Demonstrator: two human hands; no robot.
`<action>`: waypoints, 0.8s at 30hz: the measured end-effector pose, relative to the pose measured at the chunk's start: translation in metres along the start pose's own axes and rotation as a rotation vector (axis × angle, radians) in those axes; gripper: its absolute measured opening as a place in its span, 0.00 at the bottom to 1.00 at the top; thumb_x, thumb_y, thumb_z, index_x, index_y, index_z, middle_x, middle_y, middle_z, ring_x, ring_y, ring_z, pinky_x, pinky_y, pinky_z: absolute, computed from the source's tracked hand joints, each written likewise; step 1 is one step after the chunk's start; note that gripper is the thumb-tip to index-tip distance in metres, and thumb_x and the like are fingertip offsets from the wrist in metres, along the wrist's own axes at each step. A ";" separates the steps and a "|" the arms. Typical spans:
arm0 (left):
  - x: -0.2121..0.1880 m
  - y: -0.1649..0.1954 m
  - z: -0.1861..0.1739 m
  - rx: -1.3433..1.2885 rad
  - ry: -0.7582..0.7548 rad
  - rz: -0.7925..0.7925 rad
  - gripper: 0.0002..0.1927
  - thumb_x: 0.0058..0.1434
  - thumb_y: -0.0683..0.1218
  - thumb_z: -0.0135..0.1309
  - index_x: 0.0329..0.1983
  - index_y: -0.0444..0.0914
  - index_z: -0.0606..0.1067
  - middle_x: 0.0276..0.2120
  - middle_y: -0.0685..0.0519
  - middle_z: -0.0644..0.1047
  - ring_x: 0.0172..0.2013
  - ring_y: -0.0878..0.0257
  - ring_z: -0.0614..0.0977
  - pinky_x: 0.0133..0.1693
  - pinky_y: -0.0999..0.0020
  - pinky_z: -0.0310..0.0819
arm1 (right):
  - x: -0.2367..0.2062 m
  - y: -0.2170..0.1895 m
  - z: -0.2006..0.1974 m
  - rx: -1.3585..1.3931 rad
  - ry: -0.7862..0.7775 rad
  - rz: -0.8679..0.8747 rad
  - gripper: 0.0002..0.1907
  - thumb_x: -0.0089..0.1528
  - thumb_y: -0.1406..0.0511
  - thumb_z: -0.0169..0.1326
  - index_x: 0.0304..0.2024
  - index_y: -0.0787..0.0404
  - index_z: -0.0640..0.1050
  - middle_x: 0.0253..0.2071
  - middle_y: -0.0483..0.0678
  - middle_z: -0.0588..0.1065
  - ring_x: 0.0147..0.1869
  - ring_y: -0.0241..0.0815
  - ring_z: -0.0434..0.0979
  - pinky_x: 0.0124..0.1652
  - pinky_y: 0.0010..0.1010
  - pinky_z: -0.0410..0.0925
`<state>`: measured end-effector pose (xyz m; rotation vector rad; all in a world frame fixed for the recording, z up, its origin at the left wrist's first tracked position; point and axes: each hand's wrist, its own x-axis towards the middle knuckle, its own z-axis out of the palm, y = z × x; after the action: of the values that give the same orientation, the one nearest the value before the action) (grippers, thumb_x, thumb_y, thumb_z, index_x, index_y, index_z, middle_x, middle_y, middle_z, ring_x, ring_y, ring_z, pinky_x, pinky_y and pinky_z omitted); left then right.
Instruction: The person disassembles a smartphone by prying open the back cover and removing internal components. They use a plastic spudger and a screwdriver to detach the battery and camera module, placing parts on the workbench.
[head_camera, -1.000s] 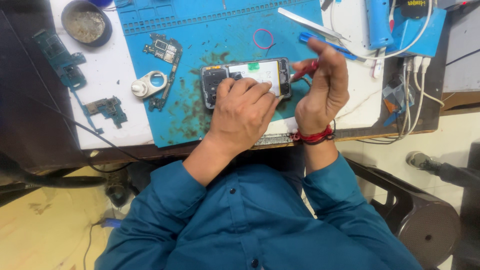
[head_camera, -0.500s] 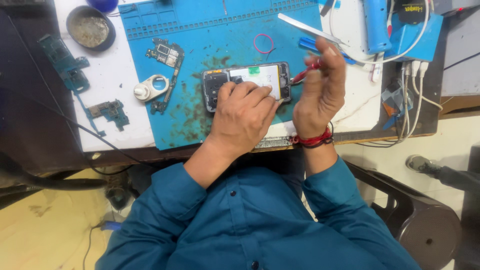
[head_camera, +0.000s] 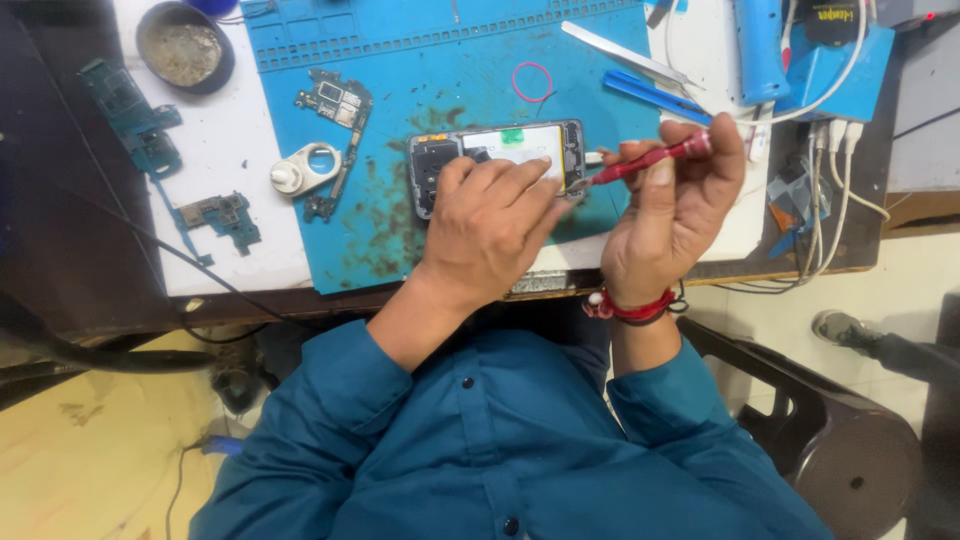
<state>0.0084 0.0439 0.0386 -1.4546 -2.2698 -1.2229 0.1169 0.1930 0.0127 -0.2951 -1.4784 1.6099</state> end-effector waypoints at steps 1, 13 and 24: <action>-0.001 0.000 0.000 0.012 -0.011 0.011 0.11 0.66 0.47 0.62 0.46 0.37 0.80 0.49 0.52 0.81 0.46 0.57 0.79 0.52 0.56 0.64 | -0.004 -0.001 -0.002 -0.003 0.005 0.006 0.23 0.80 0.74 0.44 0.74 0.57 0.58 0.61 0.52 0.70 0.53 0.41 0.75 0.56 0.41 0.74; -0.001 0.001 0.004 0.025 -0.007 0.000 0.04 0.63 0.44 0.59 0.38 0.39 0.77 0.47 0.51 0.80 0.49 0.56 0.79 0.55 0.54 0.64 | -0.010 0.007 -0.008 -0.306 -0.024 -0.149 0.20 0.79 0.73 0.45 0.72 0.57 0.61 0.60 0.53 0.71 0.53 0.40 0.76 0.56 0.35 0.75; 0.001 0.001 0.001 -0.008 -0.001 0.008 0.05 0.62 0.44 0.57 0.36 0.37 0.75 0.44 0.49 0.80 0.47 0.54 0.79 0.53 0.54 0.64 | -0.004 -0.011 0.007 -0.385 -0.184 -0.159 0.12 0.75 0.74 0.48 0.61 0.61 0.69 0.58 0.53 0.70 0.56 0.44 0.77 0.53 0.33 0.75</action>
<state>0.0093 0.0454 0.0389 -1.4663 -2.2598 -1.2305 0.1192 0.1841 0.0228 -0.2416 -1.9044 1.2467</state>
